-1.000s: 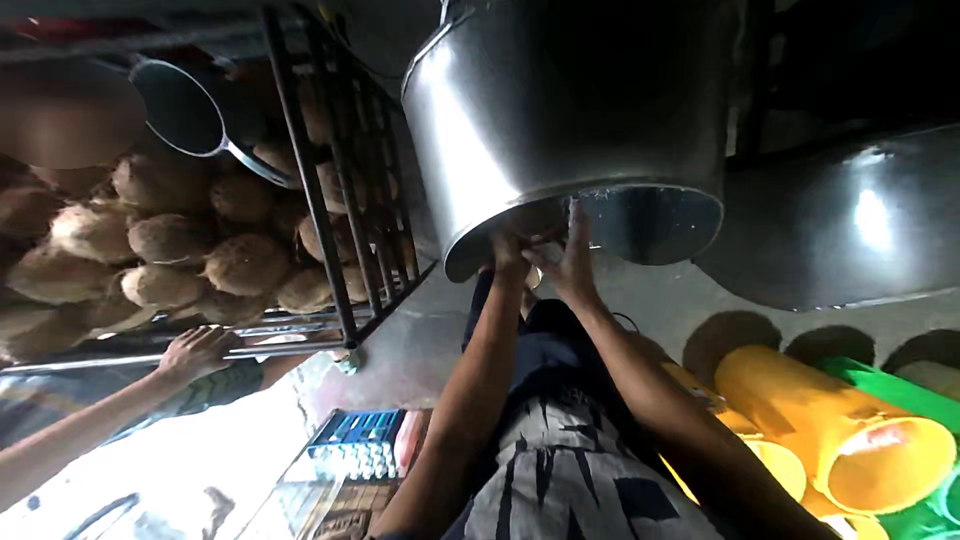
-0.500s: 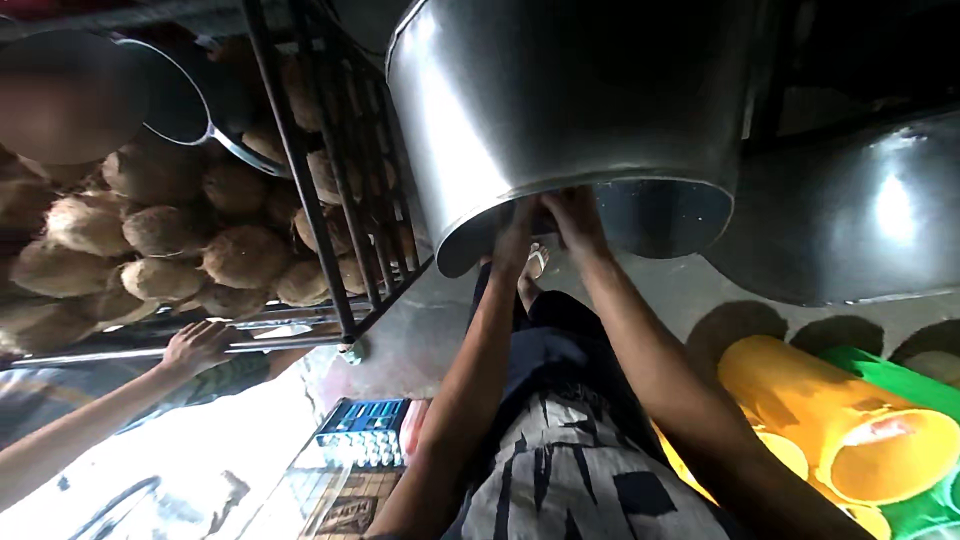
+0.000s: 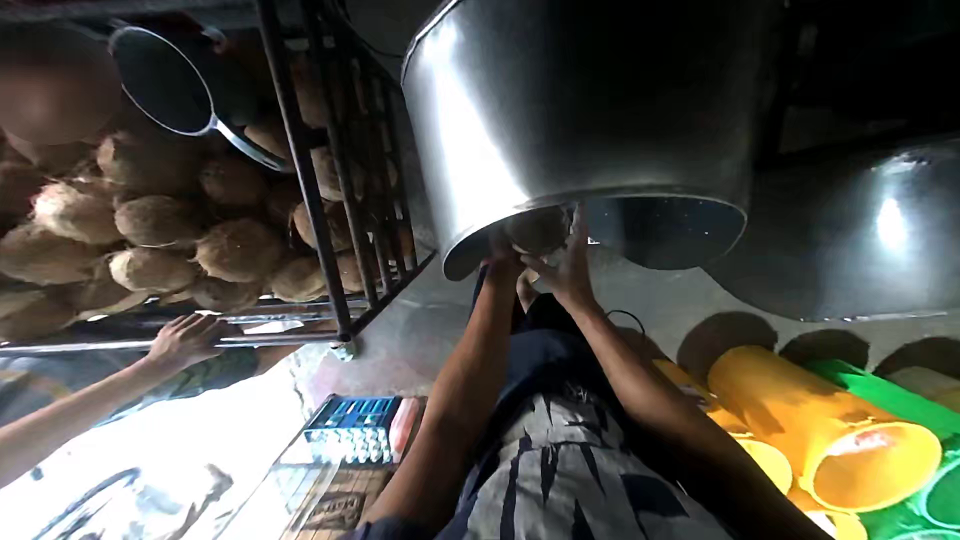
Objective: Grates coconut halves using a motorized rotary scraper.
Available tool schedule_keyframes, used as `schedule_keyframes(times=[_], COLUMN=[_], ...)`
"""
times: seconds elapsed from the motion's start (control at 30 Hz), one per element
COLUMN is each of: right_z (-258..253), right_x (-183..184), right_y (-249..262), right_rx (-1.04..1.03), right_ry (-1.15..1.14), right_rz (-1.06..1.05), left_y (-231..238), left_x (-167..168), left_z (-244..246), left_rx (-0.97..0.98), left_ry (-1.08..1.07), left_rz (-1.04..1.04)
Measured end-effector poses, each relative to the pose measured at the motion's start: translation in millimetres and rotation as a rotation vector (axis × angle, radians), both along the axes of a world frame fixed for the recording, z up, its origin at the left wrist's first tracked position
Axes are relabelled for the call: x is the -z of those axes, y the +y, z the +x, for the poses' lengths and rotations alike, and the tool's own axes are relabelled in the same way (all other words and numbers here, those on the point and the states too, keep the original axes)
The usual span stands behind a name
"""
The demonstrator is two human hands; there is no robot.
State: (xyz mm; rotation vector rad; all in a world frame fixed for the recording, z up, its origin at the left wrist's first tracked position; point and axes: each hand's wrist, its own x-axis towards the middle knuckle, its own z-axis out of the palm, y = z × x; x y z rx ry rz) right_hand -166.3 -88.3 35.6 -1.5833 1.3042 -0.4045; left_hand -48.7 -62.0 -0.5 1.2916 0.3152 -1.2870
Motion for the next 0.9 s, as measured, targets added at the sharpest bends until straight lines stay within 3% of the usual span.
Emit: schedule_keyframes(times=[0.07, 0.13, 0.2, 0.3, 0.37, 0.47, 0.67, 0.83, 0.9], right_z=[-7.2, -9.5, -3.6, 19.8, 32.1, 29.2, 37.9, 43.3, 39.0], right_x=[8.6, 11.8, 1.0, -27.9, -32.1, -32.6, -18.9, -50.6, -58.0], right_y=[9.6, 7.1, -3.4, -31.9, -53.0, -75.7, -65.3, -63.1, -72.1], right_rx=[-0.034, -0.002, 0.072, 0.244, 0.353, 0.381, 0.415, 0.414, 0.457], right_ry=[0.007, -0.029, -0.088, -0.257, -0.360, -0.328, -0.421, -0.343, -0.354], right_rz=[0.000, 0.042, 0.153, 0.306, 0.328, 0.315, 0.263, 0.405, 0.418], left_y=[24.8, 14.8, -0.1, -14.2, -26.5, -52.1, -48.3, -46.2, -62.7], left_x=[6.6, 8.4, -11.5, -26.9, -34.7, -38.9, -29.1, -60.7, -71.9], left_z=[-3.1, -3.4, -1.1, 1.4, 2.0, -1.6, 1.7, -6.6, -12.5], left_rx=[0.036, -0.032, -0.048, 0.050, 0.202, 0.423, 0.241, 0.047, 0.063], left_ry=[0.020, 0.100, 0.108, -0.087, -0.258, -0.430, -0.281, -0.316, -0.315], left_rz=[0.033, -0.076, -0.154, -0.236, -0.161, -0.053, -0.201, -0.155, -0.122])
